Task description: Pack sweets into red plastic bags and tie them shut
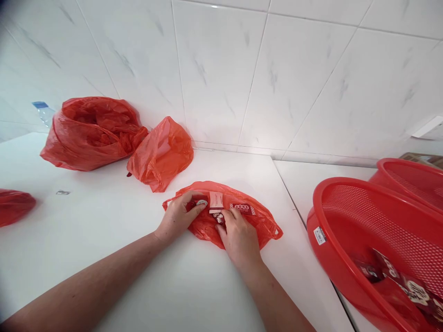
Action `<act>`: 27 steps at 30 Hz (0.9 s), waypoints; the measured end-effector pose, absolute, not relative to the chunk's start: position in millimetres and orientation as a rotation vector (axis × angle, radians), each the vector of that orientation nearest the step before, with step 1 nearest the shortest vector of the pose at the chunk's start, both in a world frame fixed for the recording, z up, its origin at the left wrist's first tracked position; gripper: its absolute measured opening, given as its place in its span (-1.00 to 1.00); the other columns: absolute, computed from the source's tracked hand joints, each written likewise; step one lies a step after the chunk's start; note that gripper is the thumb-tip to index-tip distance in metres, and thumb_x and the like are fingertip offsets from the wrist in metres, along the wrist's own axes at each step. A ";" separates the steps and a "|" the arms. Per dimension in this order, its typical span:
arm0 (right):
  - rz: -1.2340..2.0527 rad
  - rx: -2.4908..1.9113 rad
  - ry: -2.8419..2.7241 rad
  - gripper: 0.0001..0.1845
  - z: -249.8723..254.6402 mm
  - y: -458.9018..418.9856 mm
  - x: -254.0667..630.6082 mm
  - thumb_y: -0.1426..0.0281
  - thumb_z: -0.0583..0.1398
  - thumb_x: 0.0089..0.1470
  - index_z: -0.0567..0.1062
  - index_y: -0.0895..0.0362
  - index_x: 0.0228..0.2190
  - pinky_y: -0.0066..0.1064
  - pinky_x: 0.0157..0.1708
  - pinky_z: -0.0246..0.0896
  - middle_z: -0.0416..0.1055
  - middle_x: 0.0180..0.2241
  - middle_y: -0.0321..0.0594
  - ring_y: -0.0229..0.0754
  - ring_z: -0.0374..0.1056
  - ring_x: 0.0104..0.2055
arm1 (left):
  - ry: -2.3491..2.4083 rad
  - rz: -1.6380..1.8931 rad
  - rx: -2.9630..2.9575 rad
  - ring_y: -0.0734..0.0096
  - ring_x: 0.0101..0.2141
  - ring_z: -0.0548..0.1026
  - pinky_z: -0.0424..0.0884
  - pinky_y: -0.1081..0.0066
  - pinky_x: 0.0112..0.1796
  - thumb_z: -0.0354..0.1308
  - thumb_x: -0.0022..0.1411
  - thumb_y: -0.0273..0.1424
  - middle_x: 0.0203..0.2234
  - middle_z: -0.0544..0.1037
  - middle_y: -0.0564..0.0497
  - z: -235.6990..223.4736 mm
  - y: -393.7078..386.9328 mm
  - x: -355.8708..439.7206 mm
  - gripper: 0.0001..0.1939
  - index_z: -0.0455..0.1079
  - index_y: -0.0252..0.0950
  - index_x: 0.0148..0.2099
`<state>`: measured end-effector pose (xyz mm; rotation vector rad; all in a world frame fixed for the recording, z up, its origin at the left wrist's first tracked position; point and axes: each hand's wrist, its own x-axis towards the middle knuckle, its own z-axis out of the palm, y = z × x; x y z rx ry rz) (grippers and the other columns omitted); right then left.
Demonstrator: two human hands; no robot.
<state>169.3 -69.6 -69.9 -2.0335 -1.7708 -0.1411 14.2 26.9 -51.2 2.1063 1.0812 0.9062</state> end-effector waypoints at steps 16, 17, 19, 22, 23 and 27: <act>0.205 -1.869 -1.436 -0.75 -59.4 -77.9 181.7 0.36 0.01 0.14 0.46 0.04 -0.22 -0.39 -0.37 0.29 0.53 -0.31 -0.30 -0.21 0.42 -0.34 | 1.028 0.969 2.212 0.40 -0.05 0.44 0.36 0.39 -0.05 0.01 0.20 -0.50 -0.04 0.49 0.12 -57.4 30.0 13.1 -0.60 0.26 -0.12 0.08; 0.224 -1.864 -1.434 -0.74 -59.4 -77.9 182.3 0.35 0.00 0.15 0.45 0.04 -0.21 -0.38 -0.35 0.30 0.52 -0.29 -0.30 -0.20 0.42 -0.32 | 1.027 0.966 2.214 0.41 -0.05 0.44 0.36 0.39 -0.05 0.01 0.20 -0.50 -0.04 0.49 0.12 -57.2 30.1 13.0 -0.60 0.26 -0.12 0.09; 0.250 -1.857 -1.432 -0.73 -59.1 -77.4 182.8 0.34 -0.01 0.16 0.45 0.05 -0.21 -0.35 -0.31 0.30 0.52 -0.27 -0.28 -0.18 0.42 -0.29 | 1.032 0.957 2.211 0.39 -0.05 0.44 0.36 0.38 -0.05 0.01 0.20 -0.49 -0.04 0.50 0.11 -56.8 30.1 12.9 -0.60 0.26 -0.12 0.09; 0.267 -1.845 -1.432 -0.73 -58.0 -76.6 181.9 0.34 -0.01 0.17 0.45 0.05 -0.21 -0.33 -0.29 0.31 0.52 -0.25 -0.26 -0.16 0.42 -0.26 | 1.041 0.934 2.193 0.35 -0.05 0.45 0.38 0.35 -0.06 0.00 0.20 -0.48 -0.06 0.50 0.09 -56.0 29.9 12.9 -0.60 0.26 -0.12 0.09; 0.268 -1.842 -1.432 -0.72 -57.5 -76.4 181.4 0.34 -0.01 0.16 0.46 0.05 -0.21 -0.33 -0.29 0.32 0.52 -0.25 -0.27 -0.16 0.42 -0.25 | 1.045 0.928 2.187 0.34 -0.06 0.46 0.38 0.34 -0.07 0.00 0.20 -0.48 -0.06 0.51 0.09 -55.8 29.8 13.0 -0.60 0.26 -0.11 0.09; 0.182 -1.864 -1.454 -0.75 -55.6 -75.4 179.5 0.33 0.03 0.13 0.49 0.04 -0.25 -0.34 -0.31 0.33 0.51 -0.25 -0.26 -0.16 0.42 -0.25 | 1.057 0.927 2.178 0.33 -0.06 0.46 0.38 0.32 -0.07 0.01 0.19 -0.48 -0.07 0.51 0.09 -55.5 29.7 13.4 -0.60 0.27 -0.12 0.08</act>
